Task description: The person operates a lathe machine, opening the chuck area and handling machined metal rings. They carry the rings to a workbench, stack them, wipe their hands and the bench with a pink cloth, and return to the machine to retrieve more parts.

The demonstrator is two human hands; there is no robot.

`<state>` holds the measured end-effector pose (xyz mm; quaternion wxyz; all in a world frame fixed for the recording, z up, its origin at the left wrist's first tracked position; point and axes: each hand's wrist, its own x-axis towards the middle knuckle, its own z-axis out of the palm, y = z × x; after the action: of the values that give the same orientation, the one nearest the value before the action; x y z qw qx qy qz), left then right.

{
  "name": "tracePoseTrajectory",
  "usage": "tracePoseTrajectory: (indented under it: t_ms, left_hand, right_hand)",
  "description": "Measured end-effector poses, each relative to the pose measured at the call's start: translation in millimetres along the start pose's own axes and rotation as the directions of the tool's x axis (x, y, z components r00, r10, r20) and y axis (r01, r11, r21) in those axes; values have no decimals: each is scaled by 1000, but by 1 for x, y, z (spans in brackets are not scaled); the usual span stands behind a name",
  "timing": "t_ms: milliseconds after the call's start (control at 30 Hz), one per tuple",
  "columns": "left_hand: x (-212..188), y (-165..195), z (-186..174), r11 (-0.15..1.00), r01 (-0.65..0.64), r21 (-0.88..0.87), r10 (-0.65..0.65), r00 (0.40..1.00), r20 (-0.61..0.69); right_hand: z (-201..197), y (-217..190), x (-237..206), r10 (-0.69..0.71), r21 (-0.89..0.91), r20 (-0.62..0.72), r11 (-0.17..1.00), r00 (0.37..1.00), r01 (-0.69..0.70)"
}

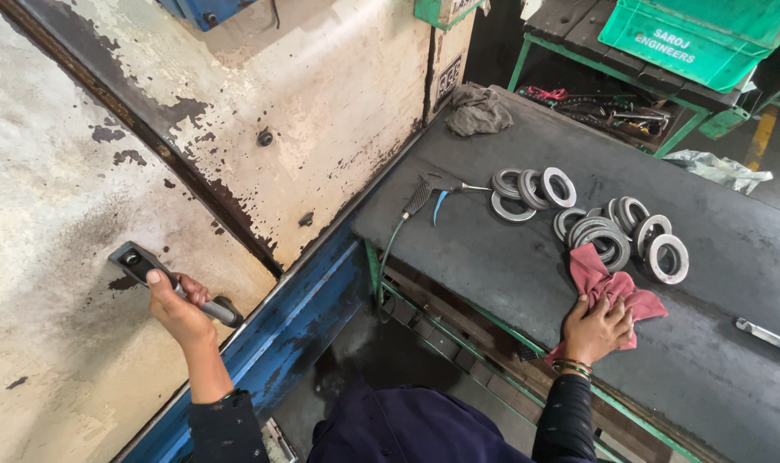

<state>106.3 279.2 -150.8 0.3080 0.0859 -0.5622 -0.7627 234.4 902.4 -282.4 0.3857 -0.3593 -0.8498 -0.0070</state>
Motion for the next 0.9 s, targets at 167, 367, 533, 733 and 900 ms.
tracePoseTrajectory:
  t_ms: [167, 367, 533, 733, 900]
  left_hand:
    - [3, 1, 1, 1000, 2, -3, -2, 1000, -1]
    - [3, 1, -1, 1000, 9, -10, -9, 1000, 2]
    - [3, 1, -3, 1000, -2, -13, 2, 1000, -2]
    - [3, 1, -5, 1000, -8, -25, 8, 1000, 5]
    - [3, 0, -6, 1000, -15, -18, 15, 1000, 7]
  right_hand:
    - [-1, -1, 1, -6, -11, 1, 1000, 1000, 6]
    - [-1, -1, 1, 6, 3, 0, 1000, 1000, -6]
    - [-1, -1, 1, 12, 9, 3, 1000, 1000, -12]
    - [-1, 1, -1, -1, 7, -2, 1000, 1000, 1]
    - [-2, 2, -3, 7, 8, 0, 1000, 1000, -7]
